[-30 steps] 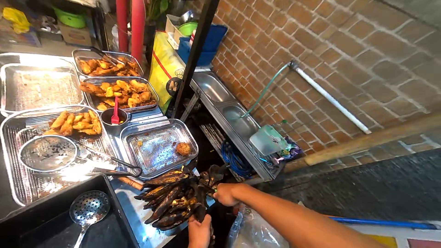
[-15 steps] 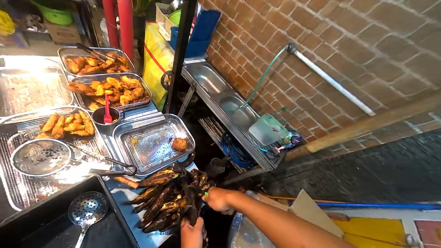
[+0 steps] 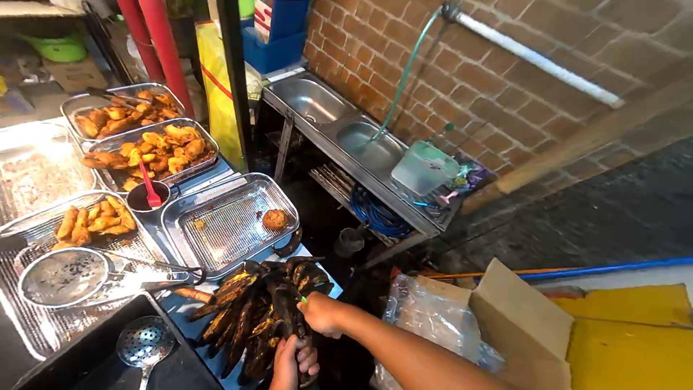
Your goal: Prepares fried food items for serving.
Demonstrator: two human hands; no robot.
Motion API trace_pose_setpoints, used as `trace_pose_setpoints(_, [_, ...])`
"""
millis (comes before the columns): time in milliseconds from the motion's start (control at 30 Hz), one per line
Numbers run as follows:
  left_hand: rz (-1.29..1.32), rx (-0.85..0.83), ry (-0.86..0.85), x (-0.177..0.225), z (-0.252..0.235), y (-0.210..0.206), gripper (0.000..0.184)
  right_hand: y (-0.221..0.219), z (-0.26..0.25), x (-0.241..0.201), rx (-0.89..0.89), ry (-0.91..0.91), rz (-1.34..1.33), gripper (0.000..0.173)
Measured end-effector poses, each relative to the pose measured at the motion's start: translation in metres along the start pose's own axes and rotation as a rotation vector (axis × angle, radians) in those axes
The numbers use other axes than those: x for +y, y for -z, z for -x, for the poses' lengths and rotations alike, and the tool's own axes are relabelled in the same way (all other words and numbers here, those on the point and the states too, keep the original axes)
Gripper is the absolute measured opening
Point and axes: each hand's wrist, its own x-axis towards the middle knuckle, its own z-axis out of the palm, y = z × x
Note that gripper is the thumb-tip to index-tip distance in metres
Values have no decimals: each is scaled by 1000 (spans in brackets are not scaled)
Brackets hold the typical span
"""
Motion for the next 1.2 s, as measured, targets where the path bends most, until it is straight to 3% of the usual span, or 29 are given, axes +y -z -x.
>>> trace_pose_setpoints(100, [53,-138,52,7,3,10,28,-2,17,10,-47,26,35,48])
trace_pose_setpoints(200, [71,-252,112,15,0,18,24,-4,-3,1,-41,52,-11,44])
trace_pose_setpoints(267, [101,-290,148,16,0,22,21,-6,-20,-3,-22,48,-69,39])
trace_pose_setpoints(467, [259,-358,209,21,8,26,10,-12,9,13,-110,59,-79,45])
trace_pose_setpoints(600, [255,-349,209,28,5,25,11,-27,-16,0,-22,100,-137,38])
trace_pose_setpoints(800, [444,-511,286,35,2,37,19,-49,16,31,-86,109,-259,45])
trace_pose_setpoints(1000, [500,-560,345,44,5,35,19,-55,6,20,57,206,-228,50])
trace_pose_setpoints(1200, [466,-545,339,49,12,41,26,-61,22,45,329,202,-306,51])
